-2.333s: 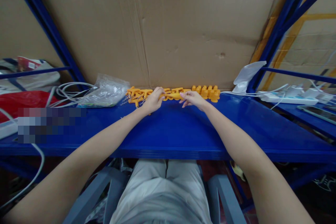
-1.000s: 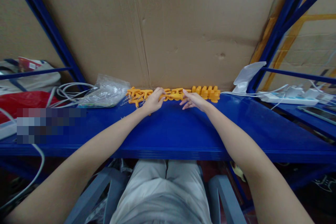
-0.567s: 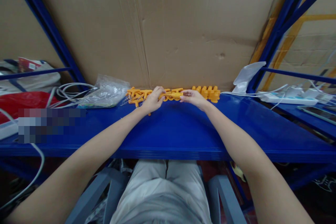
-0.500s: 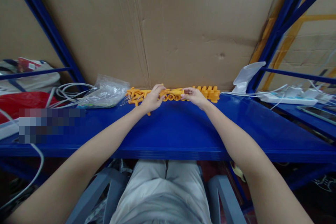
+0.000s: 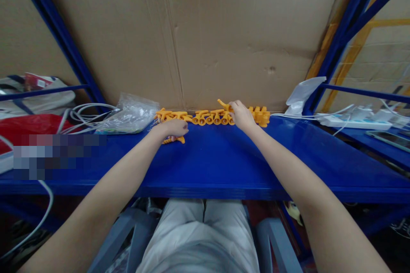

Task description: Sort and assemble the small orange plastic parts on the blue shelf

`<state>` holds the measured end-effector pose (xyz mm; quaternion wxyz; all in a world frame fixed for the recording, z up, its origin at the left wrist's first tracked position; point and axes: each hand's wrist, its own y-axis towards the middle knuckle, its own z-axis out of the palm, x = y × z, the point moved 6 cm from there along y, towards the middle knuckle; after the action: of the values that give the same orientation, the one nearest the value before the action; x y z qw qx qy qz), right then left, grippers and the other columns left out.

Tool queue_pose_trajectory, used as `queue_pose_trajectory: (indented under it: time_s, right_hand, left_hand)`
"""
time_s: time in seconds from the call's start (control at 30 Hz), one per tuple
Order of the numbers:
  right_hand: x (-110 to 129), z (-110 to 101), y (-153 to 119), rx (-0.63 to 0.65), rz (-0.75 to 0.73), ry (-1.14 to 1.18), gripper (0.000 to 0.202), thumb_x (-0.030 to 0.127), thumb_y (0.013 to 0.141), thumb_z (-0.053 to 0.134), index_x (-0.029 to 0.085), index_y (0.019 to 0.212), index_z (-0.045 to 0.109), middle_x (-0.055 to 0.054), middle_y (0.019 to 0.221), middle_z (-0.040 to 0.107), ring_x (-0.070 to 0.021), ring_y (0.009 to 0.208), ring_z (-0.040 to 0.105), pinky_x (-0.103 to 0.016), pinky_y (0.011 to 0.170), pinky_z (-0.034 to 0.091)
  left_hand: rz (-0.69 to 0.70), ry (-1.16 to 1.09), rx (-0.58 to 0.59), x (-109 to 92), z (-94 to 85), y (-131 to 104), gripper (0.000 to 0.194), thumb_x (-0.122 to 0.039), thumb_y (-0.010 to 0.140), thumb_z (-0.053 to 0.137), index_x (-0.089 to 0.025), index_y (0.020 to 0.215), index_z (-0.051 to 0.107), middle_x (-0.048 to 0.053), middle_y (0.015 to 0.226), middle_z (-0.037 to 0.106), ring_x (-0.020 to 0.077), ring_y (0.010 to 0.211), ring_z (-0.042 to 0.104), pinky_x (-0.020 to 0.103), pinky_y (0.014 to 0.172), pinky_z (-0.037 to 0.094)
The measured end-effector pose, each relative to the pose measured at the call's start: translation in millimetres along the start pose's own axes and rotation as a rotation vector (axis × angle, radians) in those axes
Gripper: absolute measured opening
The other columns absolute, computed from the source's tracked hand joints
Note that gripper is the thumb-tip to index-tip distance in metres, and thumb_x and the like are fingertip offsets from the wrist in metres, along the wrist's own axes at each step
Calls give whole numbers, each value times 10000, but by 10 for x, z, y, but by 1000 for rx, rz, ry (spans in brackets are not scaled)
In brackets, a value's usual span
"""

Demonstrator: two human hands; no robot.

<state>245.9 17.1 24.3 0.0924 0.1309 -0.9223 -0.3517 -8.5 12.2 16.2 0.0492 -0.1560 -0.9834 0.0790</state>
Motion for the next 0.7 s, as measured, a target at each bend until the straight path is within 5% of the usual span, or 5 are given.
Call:
queue_pose_trajectory:
  time_s: [0.13, 0.27, 0.43, 0.7]
  right_hand:
    - [235, 111, 78, 171, -61, -195, 366, 126, 970, 437, 157, 1288, 615, -178, 1258, 623, -303, 1130, 621, -410, 930, 496]
    - [327, 184, 181, 199, -86, -291, 392, 77, 973, 387, 143, 1279, 623, -178, 1188, 632, -289, 1093, 611, -380, 908, 469]
    - [444, 254, 271, 212, -109, -304, 422, 43, 952, 404, 129, 1311, 609, -188, 1216, 627, -297, 1122, 598, -387, 929, 459]
    - [832, 360, 417, 223, -140, -259, 455, 67, 987, 368, 113, 1391, 573, -209, 1269, 616, -304, 1172, 589, -400, 981, 442]
  left_hand:
    - [79, 20, -87, -118, 13, 25, 278, -140, 845, 501, -140, 941, 761, 131, 809, 780, 246, 747, 742, 315, 751, 556]
    - [161, 33, -272, -191, 28, 126, 279, -137, 869, 509, -157, 976, 766, 158, 1098, 786, 272, 998, 742, 325, 838, 562]
    - [266, -42, -394, -301, 97, 256, 261, -150, 887, 524, -176, 968, 770, 103, 1035, 798, 240, 985, 737, 300, 869, 558]
    - [484, -128, -416, -443, 200, 317, 258, -112, 844, 549, -163, 953, 778, 95, 978, 791, 226, 935, 733, 311, 879, 571]
